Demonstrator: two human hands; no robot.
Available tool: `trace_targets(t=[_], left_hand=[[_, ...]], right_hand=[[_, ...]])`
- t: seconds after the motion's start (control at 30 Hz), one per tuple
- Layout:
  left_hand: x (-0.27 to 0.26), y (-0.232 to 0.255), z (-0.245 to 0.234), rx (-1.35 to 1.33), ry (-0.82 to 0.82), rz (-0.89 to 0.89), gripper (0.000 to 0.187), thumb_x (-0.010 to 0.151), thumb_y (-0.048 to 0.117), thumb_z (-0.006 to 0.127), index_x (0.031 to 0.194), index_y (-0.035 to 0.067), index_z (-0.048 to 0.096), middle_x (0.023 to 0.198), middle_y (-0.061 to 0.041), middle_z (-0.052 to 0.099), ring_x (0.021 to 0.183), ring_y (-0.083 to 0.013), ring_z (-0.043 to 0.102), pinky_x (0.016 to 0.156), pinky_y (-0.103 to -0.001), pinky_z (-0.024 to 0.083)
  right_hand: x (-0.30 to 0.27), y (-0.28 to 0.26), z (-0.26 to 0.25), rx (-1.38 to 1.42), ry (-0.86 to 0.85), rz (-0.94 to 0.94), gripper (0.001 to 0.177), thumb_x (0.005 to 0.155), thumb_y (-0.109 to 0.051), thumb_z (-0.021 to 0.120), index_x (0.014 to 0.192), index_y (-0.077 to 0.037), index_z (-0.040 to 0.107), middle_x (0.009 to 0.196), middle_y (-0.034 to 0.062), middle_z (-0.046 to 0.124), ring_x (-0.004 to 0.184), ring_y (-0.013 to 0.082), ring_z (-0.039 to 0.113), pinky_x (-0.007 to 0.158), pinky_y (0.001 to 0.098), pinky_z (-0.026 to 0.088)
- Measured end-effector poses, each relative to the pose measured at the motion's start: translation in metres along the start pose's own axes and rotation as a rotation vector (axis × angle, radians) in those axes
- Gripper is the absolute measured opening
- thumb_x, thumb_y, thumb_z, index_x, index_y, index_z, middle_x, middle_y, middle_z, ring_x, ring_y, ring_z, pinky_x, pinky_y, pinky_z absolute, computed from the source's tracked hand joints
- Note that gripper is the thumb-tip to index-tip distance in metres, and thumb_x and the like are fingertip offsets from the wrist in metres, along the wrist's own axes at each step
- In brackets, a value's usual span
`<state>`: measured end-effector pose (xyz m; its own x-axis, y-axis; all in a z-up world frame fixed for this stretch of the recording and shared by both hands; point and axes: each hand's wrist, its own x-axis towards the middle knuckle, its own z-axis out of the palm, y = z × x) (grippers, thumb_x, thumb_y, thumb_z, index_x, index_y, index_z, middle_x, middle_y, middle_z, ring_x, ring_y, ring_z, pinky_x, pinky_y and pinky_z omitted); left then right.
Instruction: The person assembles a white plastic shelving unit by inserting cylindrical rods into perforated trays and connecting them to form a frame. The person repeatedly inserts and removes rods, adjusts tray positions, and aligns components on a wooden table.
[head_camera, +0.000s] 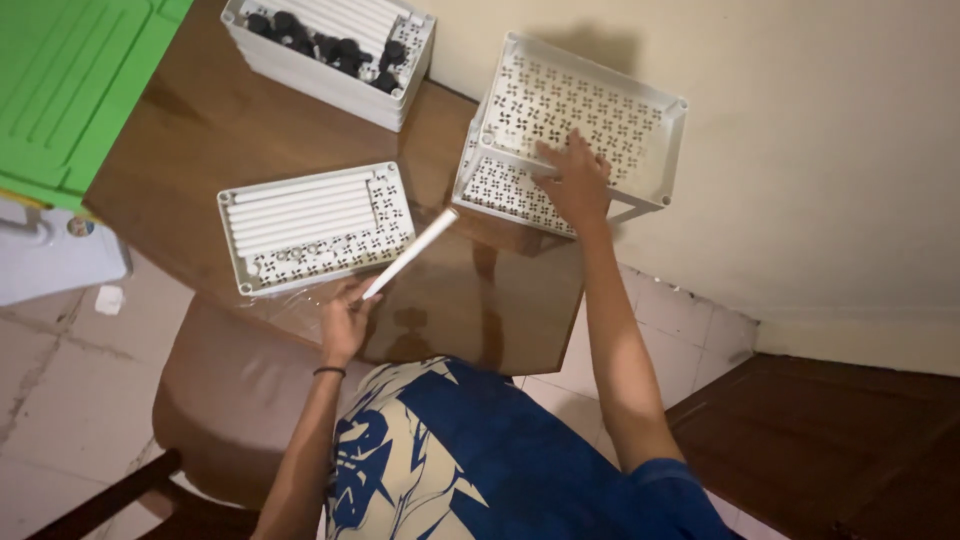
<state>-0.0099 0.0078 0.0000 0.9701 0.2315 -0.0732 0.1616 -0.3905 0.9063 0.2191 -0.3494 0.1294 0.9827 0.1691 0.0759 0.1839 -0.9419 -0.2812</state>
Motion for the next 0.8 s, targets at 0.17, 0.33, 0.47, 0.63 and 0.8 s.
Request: trace_targets(t=[0.17,0.33,0.47,0.63,0.8], left_hand=[[0.003,-0.01,-0.013,0.07,0.01,0.067,0.031,0.092,0.002,0.069,0.119,0.014,0.077,0.112,-0.016,0.071,0.094,-0.0294,0.072,0.083,-0.037,0.056],[0.001,-0.023,-0.014,0.223,0.033,0.262,0.031,0.088,0.002,0.072,0.115,0.014,0.08,0.106,-0.018,0.069,0.102,-0.0365,0.062,0.093,-0.045,0.05],[0.007,-0.019,-0.004,0.24,-0.008,0.326,0.034,0.088,0.001,0.073,0.119,0.014,0.079,0.112,-0.018,0.067,0.108,-0.037,0.059,0.095,-0.046,0.05],[0.015,-0.012,0.012,0.121,-0.038,0.289,0.047,0.081,0.004,0.076,0.128,0.009,0.07,0.123,-0.016,0.06,0.115,-0.0367,0.056,0.098,-0.044,0.049],[0.045,-0.033,0.025,0.549,-0.014,0.388,0.045,0.078,0.01,0.073,0.122,0.006,0.074,0.118,-0.014,0.061,0.113,-0.0354,0.054,0.097,-0.05,0.041]], right_hand=[[-0.031,-0.032,-0.011,0.129,0.272,-0.138,0.061,0.083,-0.035,0.083,0.138,-0.017,0.065,0.155,0.0246,0.044,0.141,0.0396,0.042,0.114,0.0522,0.03],[-0.096,-0.057,0.044,0.627,-0.089,-0.283,0.047,0.104,-0.025,0.067,0.142,0.001,0.058,0.14,0.0247,0.056,0.129,0.036,0.053,0.107,0.0424,0.041],[-0.131,-0.047,0.106,0.992,-0.412,0.108,0.037,0.105,-0.028,0.06,0.129,0.0,0.066,0.099,0.0087,0.071,0.084,0.0161,0.068,0.079,0.0297,0.054],[-0.171,-0.002,0.141,1.13,-0.352,0.189,0.033,0.106,-0.028,0.062,0.117,0.002,0.073,0.083,0.0056,0.067,0.072,0.0104,0.062,0.068,0.0251,0.051],[-0.201,0.04,0.127,1.366,-0.157,0.548,0.034,0.104,-0.027,0.063,0.119,0.003,0.071,0.084,0.0032,0.066,0.074,0.0102,0.06,0.068,0.0242,0.05]])
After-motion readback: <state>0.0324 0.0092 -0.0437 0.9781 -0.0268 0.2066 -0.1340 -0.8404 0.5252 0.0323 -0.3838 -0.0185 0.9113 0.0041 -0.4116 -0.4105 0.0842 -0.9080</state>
